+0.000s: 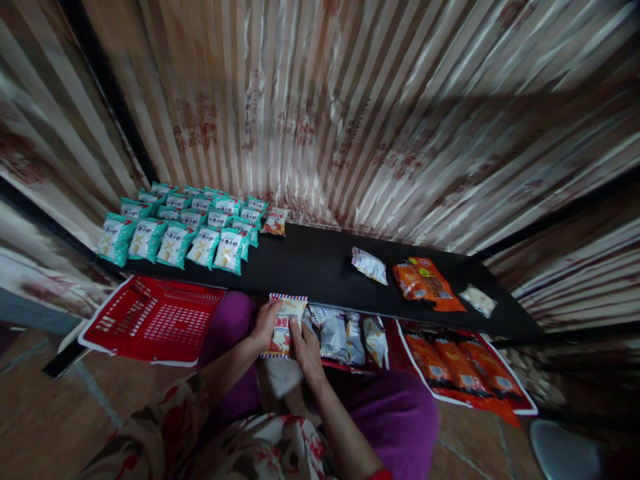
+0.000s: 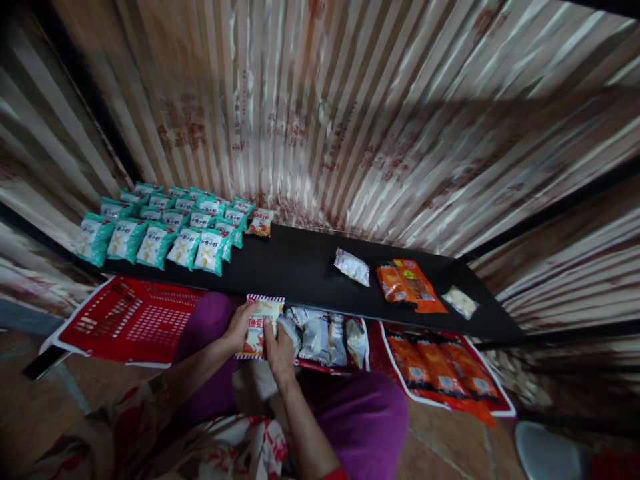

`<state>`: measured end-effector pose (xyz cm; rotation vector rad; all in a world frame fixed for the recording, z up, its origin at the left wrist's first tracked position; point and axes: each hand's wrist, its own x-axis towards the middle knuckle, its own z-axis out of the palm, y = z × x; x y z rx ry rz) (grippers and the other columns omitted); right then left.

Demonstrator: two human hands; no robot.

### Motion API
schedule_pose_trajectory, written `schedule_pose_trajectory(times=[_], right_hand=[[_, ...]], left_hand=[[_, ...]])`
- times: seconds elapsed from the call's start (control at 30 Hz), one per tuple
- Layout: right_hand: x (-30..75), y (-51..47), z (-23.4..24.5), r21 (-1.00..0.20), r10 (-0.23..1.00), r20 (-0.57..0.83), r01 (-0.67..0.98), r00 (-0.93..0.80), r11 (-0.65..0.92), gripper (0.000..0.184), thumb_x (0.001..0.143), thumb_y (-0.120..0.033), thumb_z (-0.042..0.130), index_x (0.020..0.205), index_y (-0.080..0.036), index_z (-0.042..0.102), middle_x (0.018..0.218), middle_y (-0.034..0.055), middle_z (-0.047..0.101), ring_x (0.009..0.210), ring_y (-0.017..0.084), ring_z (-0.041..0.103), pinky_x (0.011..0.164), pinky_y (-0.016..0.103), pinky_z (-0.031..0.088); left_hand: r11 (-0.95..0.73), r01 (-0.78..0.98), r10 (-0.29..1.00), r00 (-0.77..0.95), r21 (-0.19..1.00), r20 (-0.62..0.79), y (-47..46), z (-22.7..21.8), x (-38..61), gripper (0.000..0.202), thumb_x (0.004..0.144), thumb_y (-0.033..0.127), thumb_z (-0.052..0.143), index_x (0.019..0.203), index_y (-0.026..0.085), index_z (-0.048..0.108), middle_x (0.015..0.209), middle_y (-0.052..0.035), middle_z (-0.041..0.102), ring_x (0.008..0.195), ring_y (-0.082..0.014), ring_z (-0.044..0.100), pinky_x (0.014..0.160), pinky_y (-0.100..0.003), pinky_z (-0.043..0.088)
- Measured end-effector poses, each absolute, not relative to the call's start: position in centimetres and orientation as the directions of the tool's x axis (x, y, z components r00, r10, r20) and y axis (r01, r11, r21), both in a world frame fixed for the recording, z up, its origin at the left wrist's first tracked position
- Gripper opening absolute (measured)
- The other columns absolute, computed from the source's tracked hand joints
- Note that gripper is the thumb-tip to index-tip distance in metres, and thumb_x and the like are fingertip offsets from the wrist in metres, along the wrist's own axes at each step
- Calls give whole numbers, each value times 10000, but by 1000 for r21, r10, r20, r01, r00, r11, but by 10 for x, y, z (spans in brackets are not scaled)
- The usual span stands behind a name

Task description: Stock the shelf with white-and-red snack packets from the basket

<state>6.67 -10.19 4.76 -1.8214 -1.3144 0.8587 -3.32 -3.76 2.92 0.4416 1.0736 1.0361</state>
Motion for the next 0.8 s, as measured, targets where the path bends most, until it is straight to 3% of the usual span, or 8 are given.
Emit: schedule_pose_trajectory(times=[0.3,0.53,0.8], right_hand=[[63,-103,48,-692,936,-189,635,298,-342,779,883,-620,43,889,-153,667,829,132,702,769,234,648,654,297,426],[63,-99,51,-588,903,-233,687,362,-427,798,893,-595,16,943,-129,663,893,173,701,861,268,656,697,316,414],[67,-86,58,-509,852,-277,684,445,-523,760,914,-550,46,1023,-106,653,957,214,687,925,295,644,737,347,405]], left_hand=[[511,-445,843,92,735,-530,-41,27,-30,403,592,465,708,795,126,635,669,-35,677,581,-177,634,552,-263,474],[545,-460,834,210,701,-511,-43,41,-30,431,644,496,698,882,143,628,750,-55,694,707,-198,664,650,-283,515],[447,-352,891,257,822,-374,-58,35,-40,493,674,523,687,965,137,589,940,-90,686,829,-215,663,707,-292,513]])
